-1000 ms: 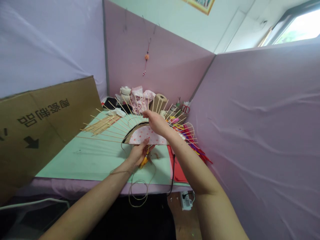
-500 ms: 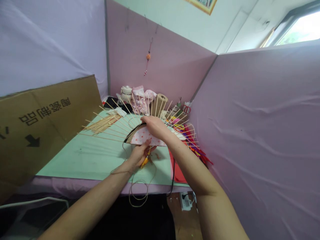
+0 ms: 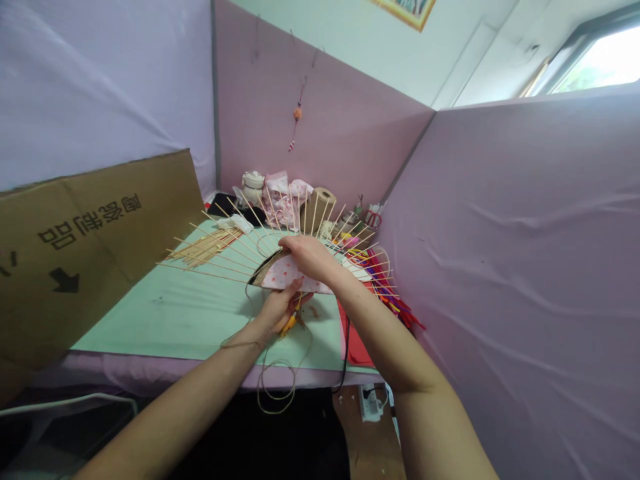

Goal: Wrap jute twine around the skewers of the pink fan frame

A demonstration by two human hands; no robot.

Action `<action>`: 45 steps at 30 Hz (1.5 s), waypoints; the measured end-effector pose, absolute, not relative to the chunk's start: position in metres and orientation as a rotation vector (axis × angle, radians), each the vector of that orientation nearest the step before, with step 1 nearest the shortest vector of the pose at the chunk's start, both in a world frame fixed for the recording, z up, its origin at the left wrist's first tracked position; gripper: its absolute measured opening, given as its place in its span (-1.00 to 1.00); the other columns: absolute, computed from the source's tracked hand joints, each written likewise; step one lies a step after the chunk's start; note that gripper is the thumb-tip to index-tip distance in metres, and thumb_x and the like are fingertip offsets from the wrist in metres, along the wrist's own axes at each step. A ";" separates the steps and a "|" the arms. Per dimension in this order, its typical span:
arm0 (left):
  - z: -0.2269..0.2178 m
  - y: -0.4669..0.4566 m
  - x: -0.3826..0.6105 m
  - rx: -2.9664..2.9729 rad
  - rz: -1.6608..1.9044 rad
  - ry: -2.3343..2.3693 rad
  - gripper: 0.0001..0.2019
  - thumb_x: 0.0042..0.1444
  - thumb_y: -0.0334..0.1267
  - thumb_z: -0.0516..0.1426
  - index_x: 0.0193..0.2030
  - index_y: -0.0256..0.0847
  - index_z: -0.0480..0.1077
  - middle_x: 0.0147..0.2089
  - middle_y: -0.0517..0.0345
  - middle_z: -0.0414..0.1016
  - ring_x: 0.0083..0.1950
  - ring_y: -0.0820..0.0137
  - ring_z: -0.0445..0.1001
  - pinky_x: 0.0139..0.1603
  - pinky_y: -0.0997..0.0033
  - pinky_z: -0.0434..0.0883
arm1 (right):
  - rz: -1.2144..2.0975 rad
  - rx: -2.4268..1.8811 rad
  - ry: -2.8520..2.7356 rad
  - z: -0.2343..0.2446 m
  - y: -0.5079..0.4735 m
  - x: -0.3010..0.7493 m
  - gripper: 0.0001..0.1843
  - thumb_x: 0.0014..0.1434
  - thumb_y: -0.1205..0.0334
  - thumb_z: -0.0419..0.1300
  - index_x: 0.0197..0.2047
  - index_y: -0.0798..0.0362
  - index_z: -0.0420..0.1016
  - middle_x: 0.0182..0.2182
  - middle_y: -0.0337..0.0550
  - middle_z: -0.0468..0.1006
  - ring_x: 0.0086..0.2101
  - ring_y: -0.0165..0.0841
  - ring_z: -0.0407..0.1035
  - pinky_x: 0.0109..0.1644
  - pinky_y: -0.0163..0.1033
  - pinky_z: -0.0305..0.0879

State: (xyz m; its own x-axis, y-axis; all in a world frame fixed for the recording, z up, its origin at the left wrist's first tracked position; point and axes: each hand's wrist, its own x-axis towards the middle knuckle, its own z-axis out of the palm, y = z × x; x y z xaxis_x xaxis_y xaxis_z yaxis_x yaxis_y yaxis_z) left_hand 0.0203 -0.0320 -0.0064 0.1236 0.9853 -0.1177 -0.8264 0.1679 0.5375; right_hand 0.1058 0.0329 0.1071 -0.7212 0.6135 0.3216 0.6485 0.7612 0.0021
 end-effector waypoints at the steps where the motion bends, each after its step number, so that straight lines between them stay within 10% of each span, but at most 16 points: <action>1: -0.006 -0.032 0.020 0.381 1.366 0.508 -0.45 -0.08 -0.36 0.35 0.10 -0.10 0.38 0.12 0.01 0.50 -0.10 0.30 0.56 -0.01 0.14 0.55 | -0.169 -0.977 -2.654 0.106 0.034 0.105 -0.60 0.18 0.53 -0.05 -0.01 0.11 0.45 -0.17 -0.07 0.58 -0.15 -0.30 0.41 -0.04 -0.22 0.25; 33: -0.004 -0.034 0.018 0.395 1.280 0.500 -0.64 -0.04 -0.40 0.33 -0.07 -0.24 0.44 -0.10 0.04 0.58 -0.22 0.38 0.56 -0.08 0.21 0.56 | 0.414 -0.731 -2.130 0.107 0.046 0.098 -0.59 0.11 0.50 -0.10 0.03 0.01 0.15 0.01 -0.01 0.33 -0.14 -0.40 0.43 -0.14 -0.24 0.38; 45: -0.002 -0.034 0.020 0.372 1.300 0.502 -0.59 -0.04 -0.42 0.32 -0.01 -0.24 0.43 -0.08 0.03 0.58 -0.23 0.39 0.57 -0.13 0.27 0.58 | -0.023 -1.158 -2.473 0.104 0.027 0.119 -0.56 0.18 0.51 -0.08 0.08 0.07 0.33 -0.11 -0.06 0.59 -0.10 -0.27 0.44 0.00 -0.16 0.29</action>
